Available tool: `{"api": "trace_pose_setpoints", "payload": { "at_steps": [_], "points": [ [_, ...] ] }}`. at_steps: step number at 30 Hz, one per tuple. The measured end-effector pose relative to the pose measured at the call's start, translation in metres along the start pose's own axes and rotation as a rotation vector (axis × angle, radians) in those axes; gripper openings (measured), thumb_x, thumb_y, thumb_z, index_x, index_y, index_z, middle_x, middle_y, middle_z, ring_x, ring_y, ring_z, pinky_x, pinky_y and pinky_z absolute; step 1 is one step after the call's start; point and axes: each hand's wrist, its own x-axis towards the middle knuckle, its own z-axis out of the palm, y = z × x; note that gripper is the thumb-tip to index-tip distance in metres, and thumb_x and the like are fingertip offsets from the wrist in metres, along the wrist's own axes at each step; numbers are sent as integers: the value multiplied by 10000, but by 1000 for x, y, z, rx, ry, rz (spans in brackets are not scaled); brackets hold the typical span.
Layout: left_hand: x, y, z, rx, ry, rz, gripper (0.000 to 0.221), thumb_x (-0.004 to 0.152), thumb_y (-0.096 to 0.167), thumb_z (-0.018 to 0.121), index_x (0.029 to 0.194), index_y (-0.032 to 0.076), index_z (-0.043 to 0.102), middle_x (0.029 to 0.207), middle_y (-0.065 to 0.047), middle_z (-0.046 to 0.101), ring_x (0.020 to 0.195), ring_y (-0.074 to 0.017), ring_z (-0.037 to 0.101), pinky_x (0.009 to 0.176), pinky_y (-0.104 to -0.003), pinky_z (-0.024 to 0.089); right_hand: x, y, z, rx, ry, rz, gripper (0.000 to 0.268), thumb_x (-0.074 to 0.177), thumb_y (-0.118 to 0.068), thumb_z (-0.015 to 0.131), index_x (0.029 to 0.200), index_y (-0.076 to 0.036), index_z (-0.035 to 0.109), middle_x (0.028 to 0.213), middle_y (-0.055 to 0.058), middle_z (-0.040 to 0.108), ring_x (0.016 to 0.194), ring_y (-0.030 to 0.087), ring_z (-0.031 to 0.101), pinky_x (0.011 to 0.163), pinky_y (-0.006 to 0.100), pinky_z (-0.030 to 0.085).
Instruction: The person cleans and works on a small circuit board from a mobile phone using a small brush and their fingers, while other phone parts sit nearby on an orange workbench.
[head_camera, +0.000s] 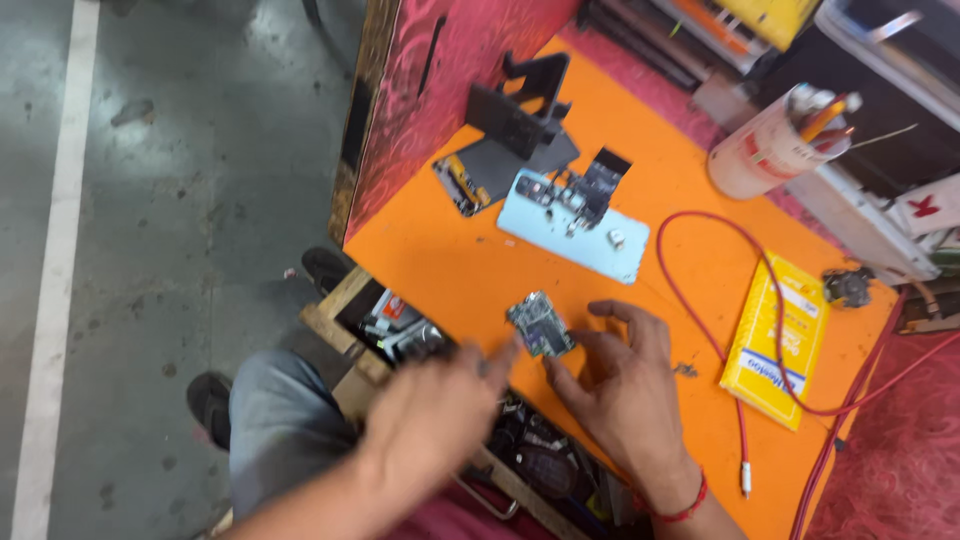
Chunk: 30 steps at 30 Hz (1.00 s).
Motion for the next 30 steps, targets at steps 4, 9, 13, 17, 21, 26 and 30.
{"api": "trace_pose_setpoints", "payload": {
  "at_steps": [4, 9, 13, 17, 21, 26, 30],
  "points": [
    [-2, -4, -9, -5, 3, -20, 655, 831, 81, 578, 1475, 195, 560, 932, -136, 668, 607, -324, 715, 472, -447, 573, 2, -1, -1, -36, 18, 35, 323, 650, -240, 868, 894, -48, 780, 1231, 125, 635, 1149, 346, 559, 934, 445, 497],
    [-4, 5, -2, -77, 62, 58, 731, 703, 81, 619, 1430, 146, 585, 999, -163, 667, 607, -349, 714, 520, -456, 580, 6, 2, -2, -4, 46, 21, 306, 647, -199, 846, 900, -45, 771, 1228, 108, 638, 1149, 325, 568, 938, 435, 505],
    [3, -10, -5, -7, 108, -31, 657, 799, 76, 621, 1450, 135, 556, 902, -131, 659, 603, -330, 706, 513, -444, 572, 2, 4, -2, -6, 64, -13, 304, 655, -208, 850, 910, -58, 777, 1216, 112, 636, 1143, 339, 563, 941, 442, 500],
    [0, -5, -5, 30, 76, 28, 760, 723, 63, 634, 1474, 155, 559, 926, -135, 661, 637, -339, 711, 489, -452, 572, 1, 7, -2, 22, 82, -27, 301, 674, -208, 844, 929, -63, 776, 1206, 109, 636, 1141, 340, 564, 941, 441, 502],
    [7, -13, -9, 55, 86, -109, 652, 831, 76, 626, 1476, 144, 561, 912, -128, 655, 569, -333, 699, 503, -451, 572, 3, 10, 1, 50, 65, 13, 301, 669, -208, 848, 909, -50, 761, 1218, 105, 638, 1123, 336, 570, 927, 432, 512],
    [6, -7, -8, -50, 182, -15, 556, 840, 113, 631, 1394, 164, 643, 905, -149, 662, 558, -352, 691, 482, -461, 558, 6, 12, 4, 146, 58, -39, 343, 693, -145, 805, 1012, -34, 750, 1262, 118, 614, 1160, 336, 568, 926, 397, 531],
    [-2, 9, 3, 8, 42, 63, 679, 779, 62, 612, 1451, 159, 607, 920, -142, 645, 543, -338, 686, 481, -451, 563, 6, 15, 4, 161, 45, -87, 358, 679, -124, 797, 1023, -37, 750, 1253, 126, 600, 1193, 351, 542, 950, 409, 519]
  ]
}}
